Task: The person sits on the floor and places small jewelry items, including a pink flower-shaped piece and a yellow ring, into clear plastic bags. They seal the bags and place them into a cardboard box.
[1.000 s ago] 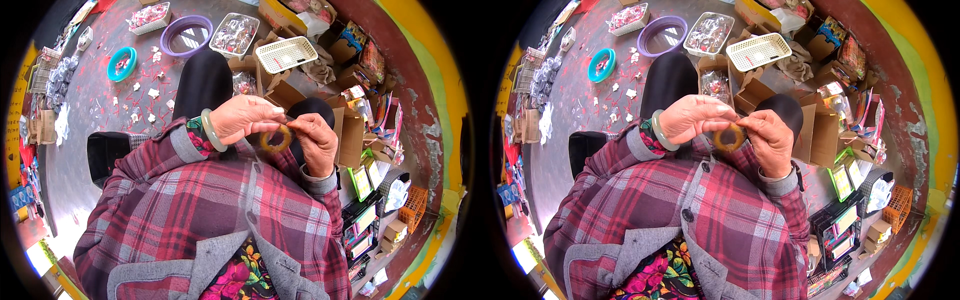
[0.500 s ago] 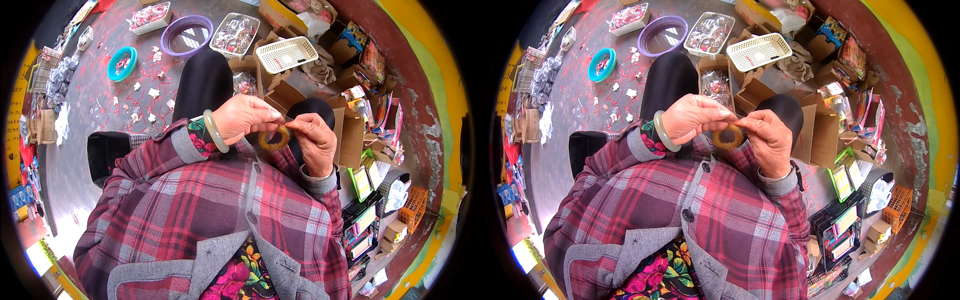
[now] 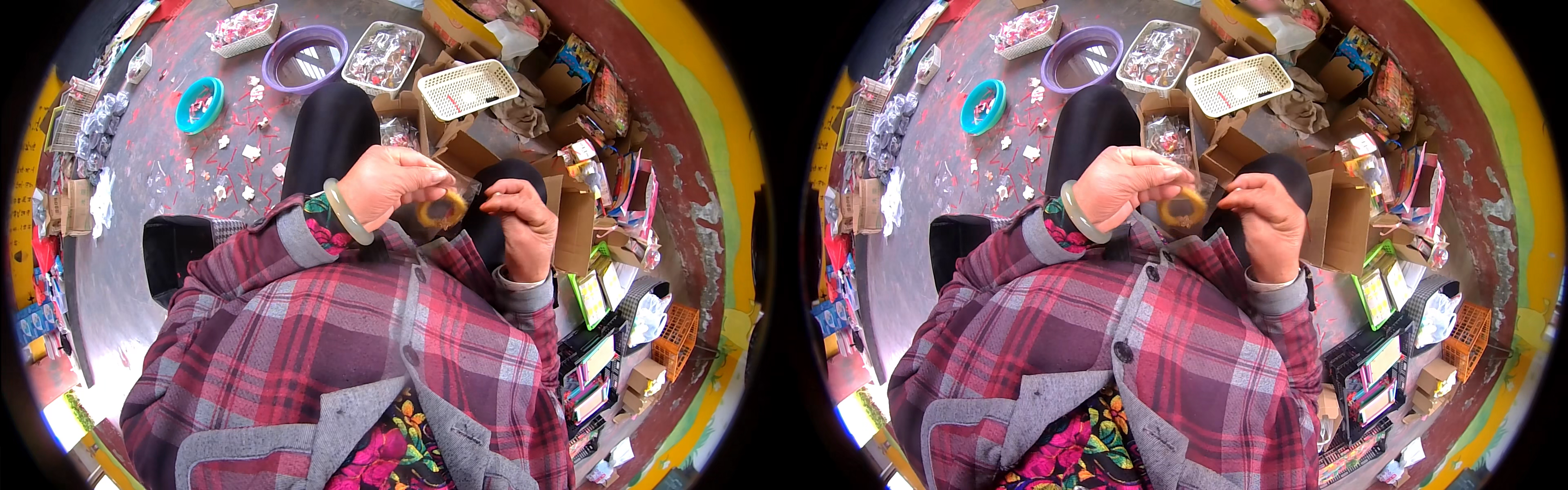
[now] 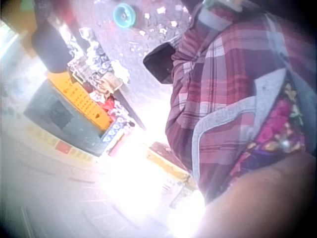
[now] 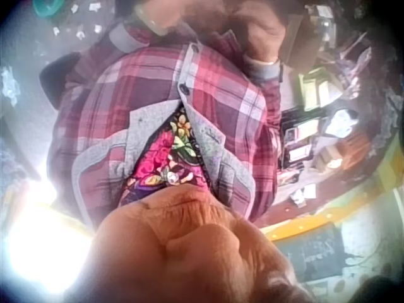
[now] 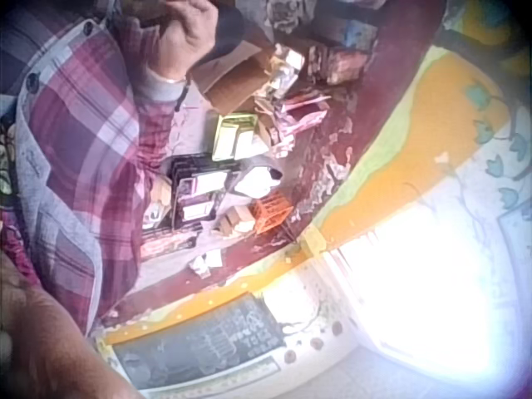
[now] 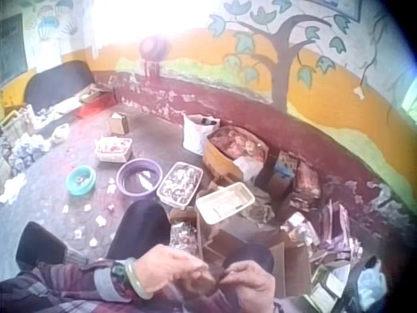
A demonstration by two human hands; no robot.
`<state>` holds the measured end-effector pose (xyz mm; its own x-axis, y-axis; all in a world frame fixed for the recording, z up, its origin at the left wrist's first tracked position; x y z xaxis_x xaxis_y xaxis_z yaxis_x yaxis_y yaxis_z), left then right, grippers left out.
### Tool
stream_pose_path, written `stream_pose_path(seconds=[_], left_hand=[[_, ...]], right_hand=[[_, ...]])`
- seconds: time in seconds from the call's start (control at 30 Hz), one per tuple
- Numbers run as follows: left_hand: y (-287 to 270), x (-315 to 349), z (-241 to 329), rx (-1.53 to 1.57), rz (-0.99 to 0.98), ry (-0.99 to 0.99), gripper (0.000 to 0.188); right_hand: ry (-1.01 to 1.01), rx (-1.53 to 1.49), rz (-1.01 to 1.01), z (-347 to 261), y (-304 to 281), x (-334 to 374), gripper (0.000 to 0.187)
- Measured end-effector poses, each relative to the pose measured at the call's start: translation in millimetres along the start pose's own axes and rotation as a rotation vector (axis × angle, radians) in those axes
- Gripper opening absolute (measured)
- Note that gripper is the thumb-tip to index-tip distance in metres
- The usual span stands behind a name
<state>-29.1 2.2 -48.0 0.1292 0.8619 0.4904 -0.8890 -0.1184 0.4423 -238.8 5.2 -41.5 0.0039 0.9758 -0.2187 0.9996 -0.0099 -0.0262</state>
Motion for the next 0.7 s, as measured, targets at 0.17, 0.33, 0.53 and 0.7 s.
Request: stream_pose_path(seconds=[0.17, 0.33, 0.53, 0.7], left_hand=[[3, 4, 2, -0.073, -0.036, 0.07, 0.022], [6, 7, 0, -0.178, -0.119, 0.22, 0.021], [9, 8, -2, -0.245, -0.157, 0.288, 0.018], [9, 8, -2, -0.213, -0.16, 0.23, 0.018]], right_hand=[[0.241, -0.129, 0.111, -3, -4, -5, 0.017], [0.405, -0.191, -0.062, -10, 11, -1, 0.03], [0.194, -0.103, -0.031, -3, 19, -1, 0.007], [0.123, -0.056, -0.018, -3, 17, 1, 0.007]])
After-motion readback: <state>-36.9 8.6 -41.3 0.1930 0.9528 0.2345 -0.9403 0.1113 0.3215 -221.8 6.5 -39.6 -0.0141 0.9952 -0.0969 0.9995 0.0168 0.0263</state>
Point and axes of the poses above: each hand's wrist, its own x-axis away from the middle knuckle, its own y-axis out of the palm, z = x × y, the point moved 1 cm from there along -x, towards the middle knuckle, and after that the axes turned 13 degrees about z, right-handed, at the moved point
